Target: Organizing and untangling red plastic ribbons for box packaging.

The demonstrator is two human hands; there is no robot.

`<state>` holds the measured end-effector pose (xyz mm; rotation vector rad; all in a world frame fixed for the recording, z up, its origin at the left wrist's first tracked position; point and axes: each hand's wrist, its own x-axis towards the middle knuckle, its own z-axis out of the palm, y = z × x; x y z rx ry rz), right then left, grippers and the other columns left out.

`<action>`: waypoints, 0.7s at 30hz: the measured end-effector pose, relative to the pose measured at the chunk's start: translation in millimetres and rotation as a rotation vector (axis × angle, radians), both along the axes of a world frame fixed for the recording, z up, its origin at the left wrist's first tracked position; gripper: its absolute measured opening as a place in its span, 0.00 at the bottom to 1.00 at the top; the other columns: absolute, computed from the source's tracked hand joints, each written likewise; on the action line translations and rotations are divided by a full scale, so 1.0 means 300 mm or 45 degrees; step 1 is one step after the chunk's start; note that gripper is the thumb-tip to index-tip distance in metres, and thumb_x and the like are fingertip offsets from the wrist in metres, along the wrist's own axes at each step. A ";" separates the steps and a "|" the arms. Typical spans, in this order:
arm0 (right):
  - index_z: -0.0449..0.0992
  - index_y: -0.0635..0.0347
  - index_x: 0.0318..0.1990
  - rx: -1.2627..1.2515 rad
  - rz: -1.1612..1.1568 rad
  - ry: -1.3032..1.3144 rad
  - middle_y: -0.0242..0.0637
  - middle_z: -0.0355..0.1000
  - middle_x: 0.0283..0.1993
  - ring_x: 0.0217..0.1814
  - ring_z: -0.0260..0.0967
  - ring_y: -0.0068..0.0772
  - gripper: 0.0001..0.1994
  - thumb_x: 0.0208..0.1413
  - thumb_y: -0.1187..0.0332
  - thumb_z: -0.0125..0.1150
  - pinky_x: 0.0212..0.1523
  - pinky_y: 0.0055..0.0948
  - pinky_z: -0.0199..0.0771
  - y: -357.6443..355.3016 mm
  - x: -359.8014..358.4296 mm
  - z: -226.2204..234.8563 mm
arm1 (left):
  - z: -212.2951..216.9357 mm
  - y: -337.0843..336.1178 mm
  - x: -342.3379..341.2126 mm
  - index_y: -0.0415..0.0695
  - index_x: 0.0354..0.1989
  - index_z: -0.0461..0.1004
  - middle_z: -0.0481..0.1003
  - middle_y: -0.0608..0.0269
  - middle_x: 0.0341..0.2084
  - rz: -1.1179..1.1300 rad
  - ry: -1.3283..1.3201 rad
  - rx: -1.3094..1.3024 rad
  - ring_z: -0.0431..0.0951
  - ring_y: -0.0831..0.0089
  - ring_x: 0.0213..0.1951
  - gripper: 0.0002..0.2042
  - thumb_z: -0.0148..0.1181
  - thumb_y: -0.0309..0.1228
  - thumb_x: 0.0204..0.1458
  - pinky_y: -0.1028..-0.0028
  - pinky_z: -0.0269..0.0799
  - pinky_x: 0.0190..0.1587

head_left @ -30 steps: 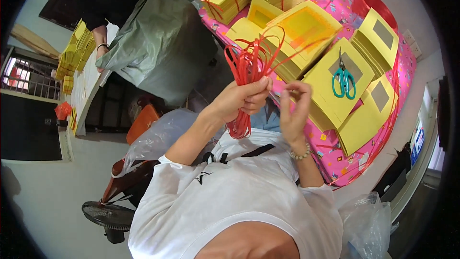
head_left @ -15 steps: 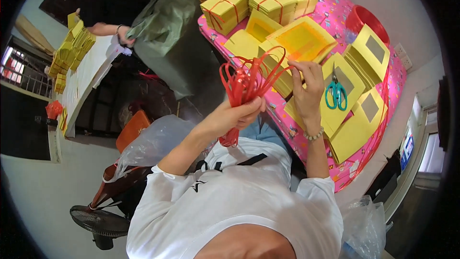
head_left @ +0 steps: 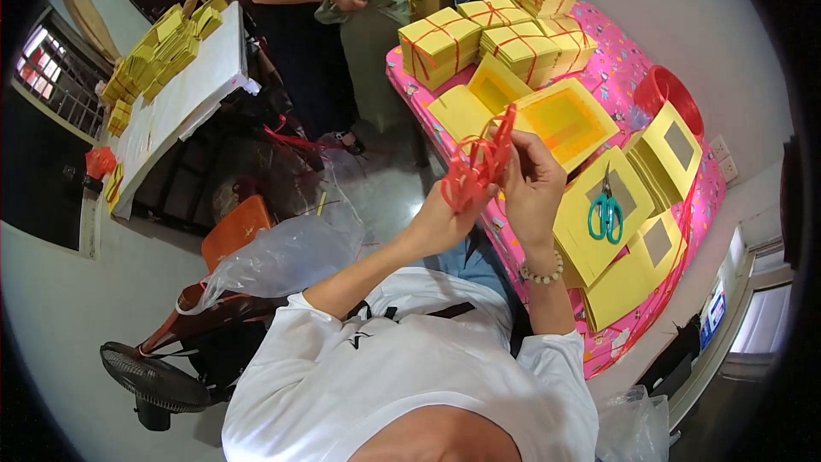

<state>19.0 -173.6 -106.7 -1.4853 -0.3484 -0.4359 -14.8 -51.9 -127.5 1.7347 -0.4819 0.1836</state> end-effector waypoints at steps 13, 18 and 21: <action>0.72 0.67 0.43 -0.059 0.113 0.011 0.32 0.72 0.36 0.34 0.65 0.15 0.10 0.60 0.71 0.47 0.36 0.15 0.66 -0.001 0.019 0.054 | 0.038 0.035 0.017 0.39 0.36 0.67 0.69 0.66 0.29 -0.262 0.299 -0.218 0.67 0.78 0.32 0.07 0.45 0.29 0.58 0.75 0.65 0.34; 0.61 0.69 0.54 0.108 0.471 -0.039 0.31 0.68 0.42 0.39 0.64 0.20 0.29 0.58 0.48 0.44 0.40 0.21 0.65 0.001 0.012 -0.009 | 0.104 0.059 0.091 0.41 0.34 0.66 0.67 0.68 0.21 -0.159 0.019 -0.391 0.66 0.80 0.26 0.10 0.43 0.34 0.60 0.79 0.63 0.30; 0.59 0.67 0.54 -0.114 0.721 -0.034 0.35 0.68 0.43 0.42 0.65 0.22 0.35 0.53 0.41 0.46 0.41 0.24 0.64 0.043 -0.019 -0.117 | 0.203 0.083 0.103 0.43 0.30 0.64 0.61 0.72 0.16 -0.208 0.206 -0.622 0.60 0.82 0.19 0.12 0.41 0.38 0.60 0.81 0.57 0.22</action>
